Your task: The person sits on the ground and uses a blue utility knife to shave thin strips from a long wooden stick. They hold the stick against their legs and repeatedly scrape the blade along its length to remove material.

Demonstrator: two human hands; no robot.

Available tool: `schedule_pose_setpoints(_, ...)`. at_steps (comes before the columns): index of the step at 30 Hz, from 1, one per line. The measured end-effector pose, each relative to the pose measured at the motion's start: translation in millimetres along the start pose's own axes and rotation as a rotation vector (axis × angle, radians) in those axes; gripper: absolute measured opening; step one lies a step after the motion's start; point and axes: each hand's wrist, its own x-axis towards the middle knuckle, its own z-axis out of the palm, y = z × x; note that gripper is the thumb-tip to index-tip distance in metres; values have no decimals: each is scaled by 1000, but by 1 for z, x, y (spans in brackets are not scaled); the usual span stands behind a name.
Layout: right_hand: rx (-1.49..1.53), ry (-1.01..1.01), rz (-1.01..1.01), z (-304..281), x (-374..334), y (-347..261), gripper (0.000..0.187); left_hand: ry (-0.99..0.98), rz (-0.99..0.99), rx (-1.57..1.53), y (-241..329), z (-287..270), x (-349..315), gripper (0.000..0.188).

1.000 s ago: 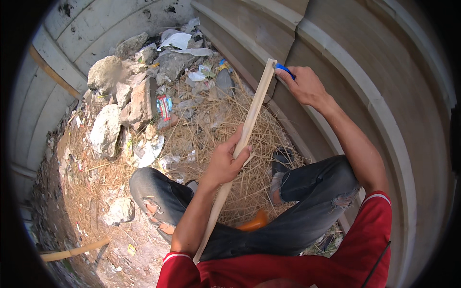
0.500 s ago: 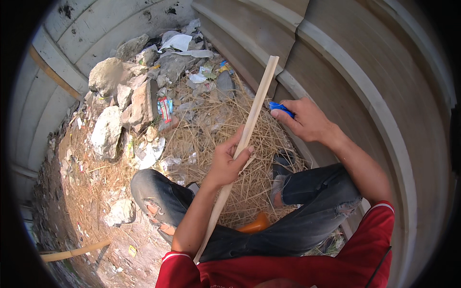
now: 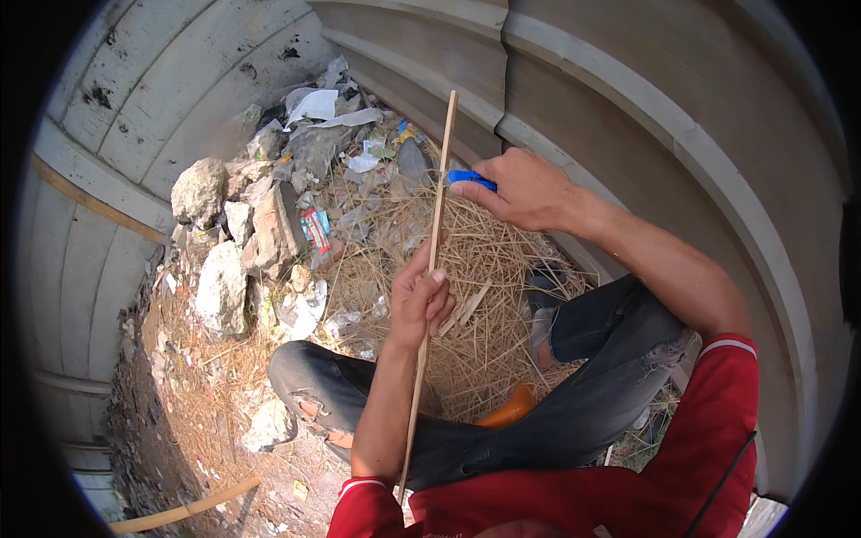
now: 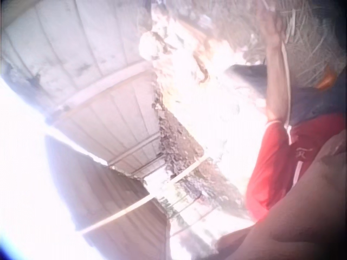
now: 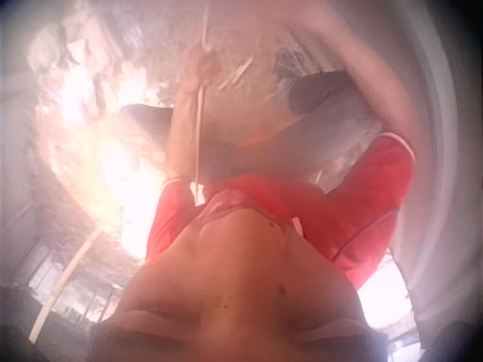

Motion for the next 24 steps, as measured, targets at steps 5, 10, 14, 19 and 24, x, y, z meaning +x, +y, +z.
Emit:
schedule_pose_setpoints(5,-10,-66,-32,14,-19,-21,68,16,-7,36,-6,3,3,60)
schedule_pose_setpoints(10,3,259,212,-15,8,22,71,-55,-11,72,-11,6,1,61)
schedule_pose_setpoints(14,162,378,356,-27,2,62,71,-103,-34,98,-18,20,-2,60)
schedule_pose_setpoints(19,207,436,241,-30,-21,33,67,-39,48,29,-8,2,0,59)
schedule_pose_setpoints(24,390,515,187,-66,-43,-24,60,24,280,140,40,-6,-10,57)
